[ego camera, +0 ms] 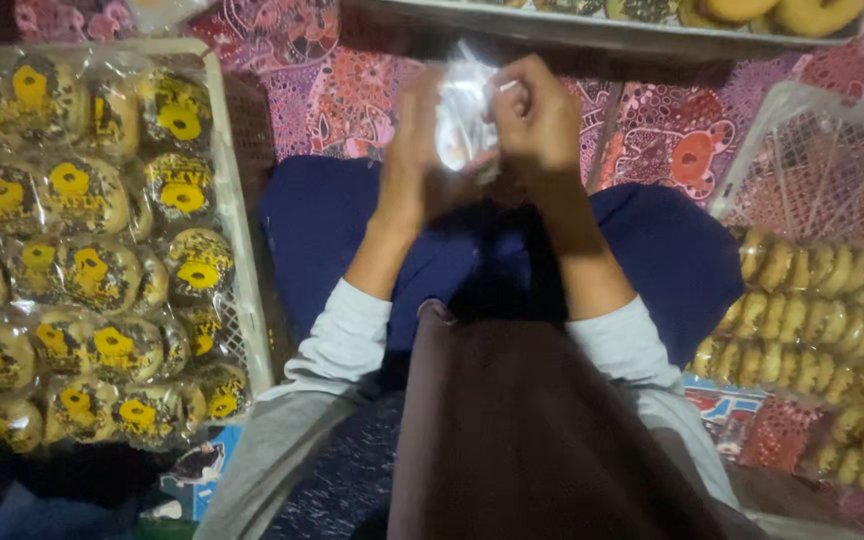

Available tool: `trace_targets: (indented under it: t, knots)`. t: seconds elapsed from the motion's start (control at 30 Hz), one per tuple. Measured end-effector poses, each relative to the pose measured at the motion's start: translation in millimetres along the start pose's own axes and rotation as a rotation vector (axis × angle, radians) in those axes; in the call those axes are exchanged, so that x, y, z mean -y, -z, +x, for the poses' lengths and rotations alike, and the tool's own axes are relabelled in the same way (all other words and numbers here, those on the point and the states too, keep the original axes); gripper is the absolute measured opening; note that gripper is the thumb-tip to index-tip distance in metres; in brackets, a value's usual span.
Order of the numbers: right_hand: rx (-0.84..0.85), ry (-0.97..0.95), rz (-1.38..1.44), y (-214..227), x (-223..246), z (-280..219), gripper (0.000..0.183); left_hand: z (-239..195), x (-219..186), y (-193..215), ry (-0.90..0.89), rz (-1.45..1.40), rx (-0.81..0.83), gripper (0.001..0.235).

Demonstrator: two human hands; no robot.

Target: The person sits on the floor and repeatedly picks donuts from a metal tray, places them into clear plastic bags, and sets the sealed bags into a nearby crate. The process continues throughout the clip with multiple donuts being packaged one at a time.

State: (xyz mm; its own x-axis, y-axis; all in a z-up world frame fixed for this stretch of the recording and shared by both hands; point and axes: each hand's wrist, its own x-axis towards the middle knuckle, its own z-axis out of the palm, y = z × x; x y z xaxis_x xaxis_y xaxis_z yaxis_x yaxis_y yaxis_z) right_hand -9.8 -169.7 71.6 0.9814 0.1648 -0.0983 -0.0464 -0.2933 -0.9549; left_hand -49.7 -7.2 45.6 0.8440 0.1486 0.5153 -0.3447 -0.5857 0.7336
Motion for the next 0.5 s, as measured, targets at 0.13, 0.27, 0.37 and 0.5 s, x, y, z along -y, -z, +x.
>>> trace_targets:
  t: [0.13,0.27,0.37,0.5]
  knots:
    - [0.083,0.084,-0.027,12,22,-2,0.03,-15,2,4,0.422,-0.508,0.13,0.022]
    - [0.163,0.658,-0.377,29,32,-1,0.034,-14,14,18,0.448,-0.347,0.256,0.013]
    - [0.251,0.414,-0.45,30,27,3,0.009,-4,12,25,0.239,-0.11,0.264,0.012]
    - [0.238,0.577,-0.351,17,21,-3,0.008,5,4,32,0.395,-0.203,0.342,0.015]
